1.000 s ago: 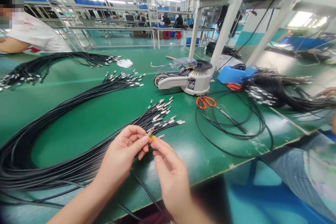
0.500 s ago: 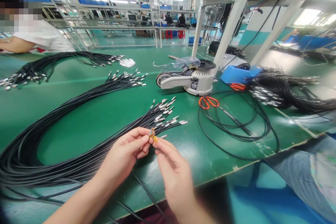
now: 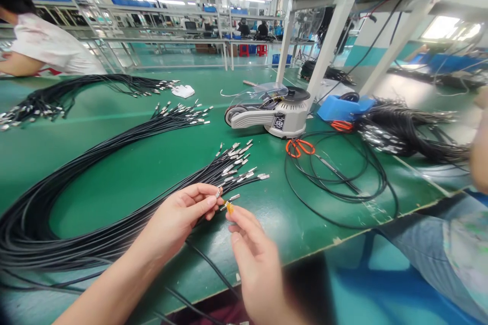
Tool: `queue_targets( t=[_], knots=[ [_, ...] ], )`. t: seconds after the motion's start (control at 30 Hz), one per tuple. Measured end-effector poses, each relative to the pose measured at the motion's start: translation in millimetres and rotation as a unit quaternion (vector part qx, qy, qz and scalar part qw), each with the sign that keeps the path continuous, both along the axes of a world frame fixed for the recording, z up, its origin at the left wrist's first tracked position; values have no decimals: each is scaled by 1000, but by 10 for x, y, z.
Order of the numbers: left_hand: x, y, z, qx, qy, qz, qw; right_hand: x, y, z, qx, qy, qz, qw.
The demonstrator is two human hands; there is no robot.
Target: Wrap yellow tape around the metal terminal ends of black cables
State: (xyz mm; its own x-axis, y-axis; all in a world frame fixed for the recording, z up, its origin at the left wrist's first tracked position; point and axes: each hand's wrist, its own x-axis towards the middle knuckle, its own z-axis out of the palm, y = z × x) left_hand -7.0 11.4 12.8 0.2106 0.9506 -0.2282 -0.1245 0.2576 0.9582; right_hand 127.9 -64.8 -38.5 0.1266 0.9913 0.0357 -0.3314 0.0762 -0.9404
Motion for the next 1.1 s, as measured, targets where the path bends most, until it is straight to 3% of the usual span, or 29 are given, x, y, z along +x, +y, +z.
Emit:
queue_targets(
  t=[0.3,0.53,0.87,1.1],
  knots=[
    [127,-119,46,41,63,79,994,-131,-42,-52,42,7,22,999],
    [228,-227,-83,139,58,185,971,-150,-44,-83,36,17,13,999],
    [142,-300,-259,305,152,158,927,-248,-43,-91,30,60,21,998],
    [130,-310,-214,363,211,143,897,-238,-23,-60,22,48,21,998]
  ],
)
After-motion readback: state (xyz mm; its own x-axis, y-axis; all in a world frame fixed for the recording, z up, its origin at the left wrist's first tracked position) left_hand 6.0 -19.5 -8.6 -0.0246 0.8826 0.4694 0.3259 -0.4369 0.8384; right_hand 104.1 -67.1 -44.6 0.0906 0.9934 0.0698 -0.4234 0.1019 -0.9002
